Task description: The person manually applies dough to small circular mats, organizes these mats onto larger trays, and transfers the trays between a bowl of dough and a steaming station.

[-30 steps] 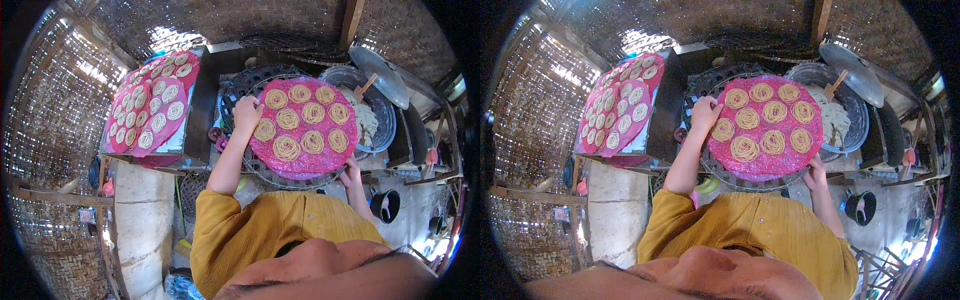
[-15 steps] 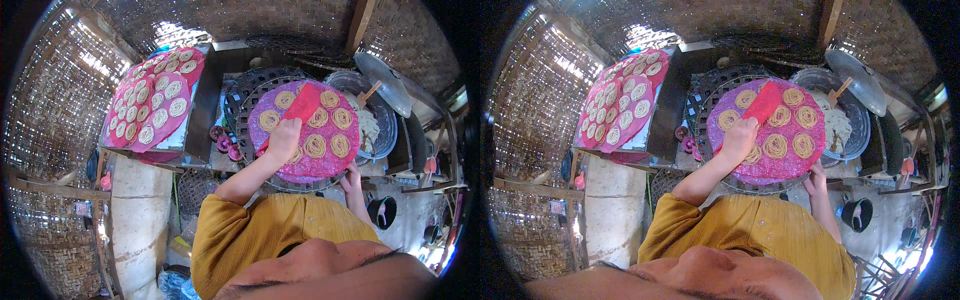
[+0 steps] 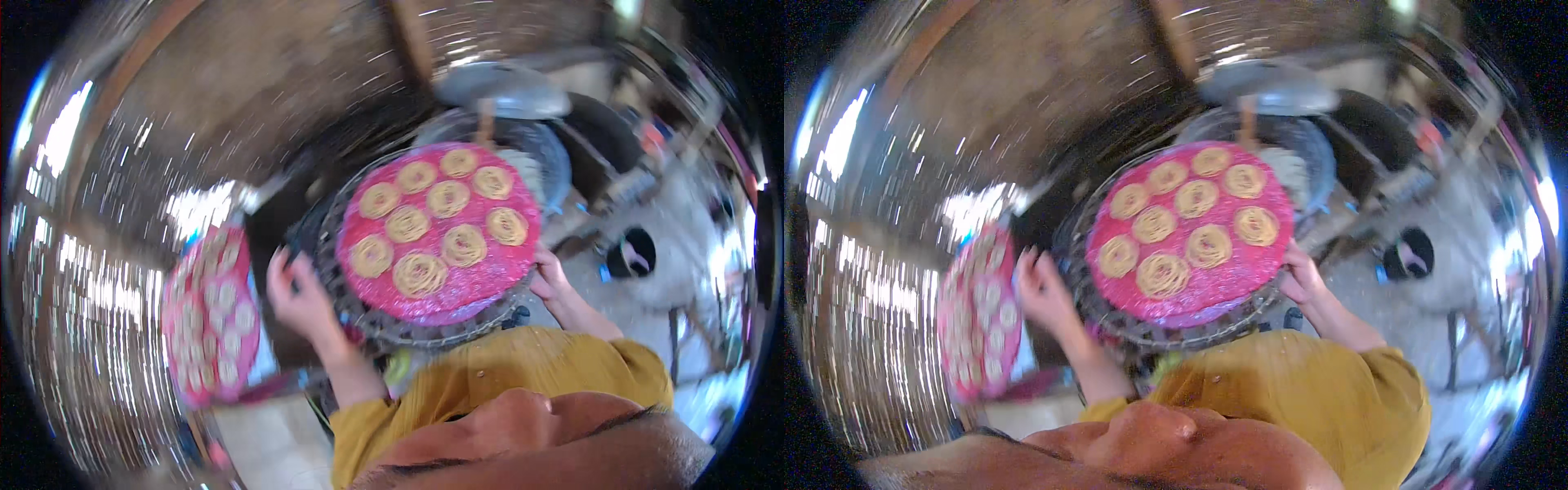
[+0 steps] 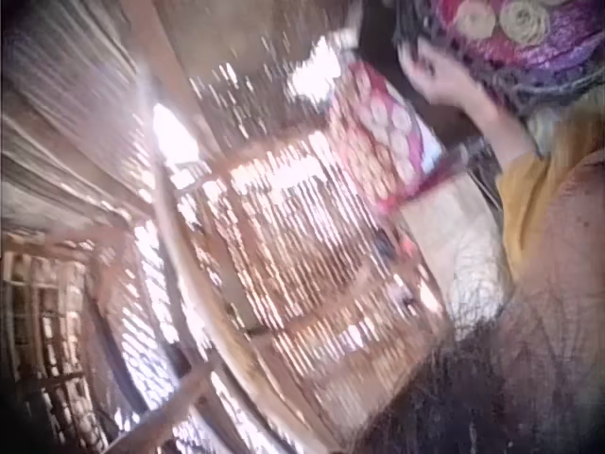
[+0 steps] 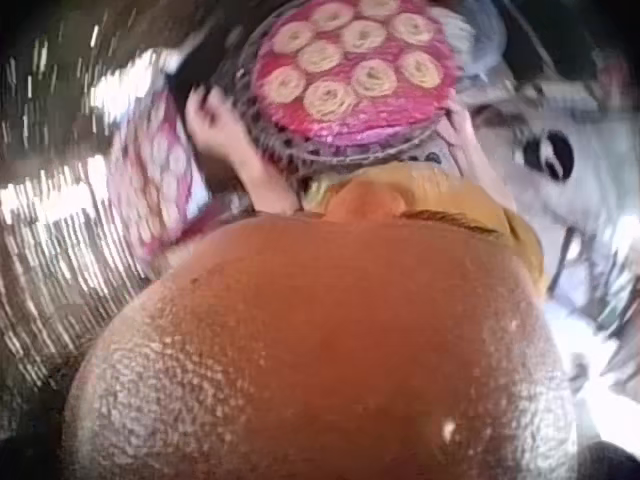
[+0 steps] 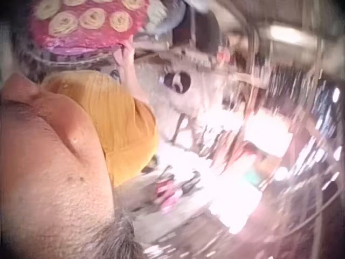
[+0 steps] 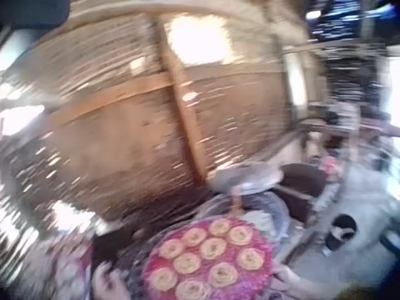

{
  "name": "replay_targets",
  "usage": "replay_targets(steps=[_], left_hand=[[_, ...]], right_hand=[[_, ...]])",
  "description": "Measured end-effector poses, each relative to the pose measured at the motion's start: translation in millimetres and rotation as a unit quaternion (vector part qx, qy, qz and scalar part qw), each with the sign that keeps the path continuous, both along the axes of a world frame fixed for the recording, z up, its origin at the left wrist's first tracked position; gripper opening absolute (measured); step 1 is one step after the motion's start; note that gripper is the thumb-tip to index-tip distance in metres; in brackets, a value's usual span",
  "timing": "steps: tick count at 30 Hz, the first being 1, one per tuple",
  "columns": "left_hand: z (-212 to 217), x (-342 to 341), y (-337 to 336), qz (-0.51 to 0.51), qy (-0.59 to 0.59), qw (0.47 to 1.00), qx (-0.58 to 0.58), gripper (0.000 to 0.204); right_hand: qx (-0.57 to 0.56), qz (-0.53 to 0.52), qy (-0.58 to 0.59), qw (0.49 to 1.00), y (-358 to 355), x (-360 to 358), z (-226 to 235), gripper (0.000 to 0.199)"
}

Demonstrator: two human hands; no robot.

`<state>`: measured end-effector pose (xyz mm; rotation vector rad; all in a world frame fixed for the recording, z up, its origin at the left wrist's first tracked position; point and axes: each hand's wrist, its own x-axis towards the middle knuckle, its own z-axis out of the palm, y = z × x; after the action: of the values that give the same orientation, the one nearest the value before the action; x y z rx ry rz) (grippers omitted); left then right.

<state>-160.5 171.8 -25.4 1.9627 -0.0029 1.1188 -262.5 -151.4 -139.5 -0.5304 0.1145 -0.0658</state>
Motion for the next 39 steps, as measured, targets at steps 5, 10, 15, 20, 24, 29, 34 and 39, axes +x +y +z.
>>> replay_targets(steps=[5, 10, 15, 20, 24, 29, 34, 39], left_hand=[[-11.6, -17.6, 63.1, -0.057, -0.049, 0.996, 0.041, 0.025], [-19.4, 2.9, 107.3, -0.093, -0.048, 0.994, 0.032, 0.021], [-21.5, 18.9, 33.0, -0.167, -0.059, 0.983, 0.057, 0.019], [-68.3, 37.0, -79.3, -0.285, -0.058, 0.953, 0.078, 0.019], [-111.3, 51.5, -173.6, -0.378, -0.084, 0.920, 0.065, 0.017], [-132.6, -10.2, -288.9, -0.457, -0.092, 0.881, 0.077, 0.015], [-99.1, -50.8, -326.1, -0.450, -0.115, 0.872, 0.155, 0.014], [-108.5, -66.1, -309.2, -0.407, -0.085, 0.887, 0.200, 0.013]], right_hand=[[0.039, -0.112, -0.066, 0.991, 27.3, -36.9, 20.7, 0.053], [0.035, -0.255, -0.118, 0.959, 60.6, -79.0, 41.4, 0.053], [-0.019, -0.445, -0.095, 0.891, 10.7, -157.5, 43.8, 0.050], [-0.092, -0.578, -0.076, 0.807, -47.0, -219.4, 27.6, 0.049], [-0.132, -0.672, -0.080, 0.725, -104.3, -248.0, 8.9, 0.048], [-0.155, -0.784, -0.123, 0.589, -263.9, -333.0, 27.0, 0.025], [-0.024, -0.873, -0.063, 0.482, -463.8, -457.5, 124.8, 0.036], [-0.005, -0.917, 0.075, 0.392, -552.6, -444.5, 67.3, 0.039]])
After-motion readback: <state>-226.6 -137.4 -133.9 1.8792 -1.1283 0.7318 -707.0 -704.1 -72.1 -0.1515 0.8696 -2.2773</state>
